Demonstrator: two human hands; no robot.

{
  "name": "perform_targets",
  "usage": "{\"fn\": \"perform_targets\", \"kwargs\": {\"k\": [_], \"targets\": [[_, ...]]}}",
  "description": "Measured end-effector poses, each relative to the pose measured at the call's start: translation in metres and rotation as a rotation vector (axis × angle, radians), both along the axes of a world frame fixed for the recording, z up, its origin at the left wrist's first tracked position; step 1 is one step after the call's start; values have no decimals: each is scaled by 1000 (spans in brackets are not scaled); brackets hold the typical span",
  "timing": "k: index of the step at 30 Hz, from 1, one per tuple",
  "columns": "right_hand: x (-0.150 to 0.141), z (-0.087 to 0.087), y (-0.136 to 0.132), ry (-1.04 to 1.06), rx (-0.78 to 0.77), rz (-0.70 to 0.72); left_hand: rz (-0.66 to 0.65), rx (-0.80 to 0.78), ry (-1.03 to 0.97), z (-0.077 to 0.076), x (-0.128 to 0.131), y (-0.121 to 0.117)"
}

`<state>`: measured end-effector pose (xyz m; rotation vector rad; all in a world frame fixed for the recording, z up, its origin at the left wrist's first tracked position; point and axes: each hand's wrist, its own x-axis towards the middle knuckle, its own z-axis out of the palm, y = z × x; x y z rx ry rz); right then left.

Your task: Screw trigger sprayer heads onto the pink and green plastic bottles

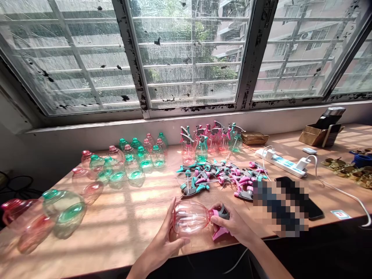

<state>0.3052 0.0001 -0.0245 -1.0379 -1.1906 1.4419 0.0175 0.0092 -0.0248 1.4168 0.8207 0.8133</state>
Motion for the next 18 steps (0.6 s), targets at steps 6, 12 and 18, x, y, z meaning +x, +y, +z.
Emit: {"fn": "perform_targets", "kwargs": {"k": [6,12,18], "targets": [[-1,-4,1,32,-3,19,-24,-19,9,7,-2,-1],[1,-3,0,-14,19,-27,-8,-11,18,6,-1,-2],[0,-1,0,-6,16,-9,-1,-14,37,7,-1,-3]]}}
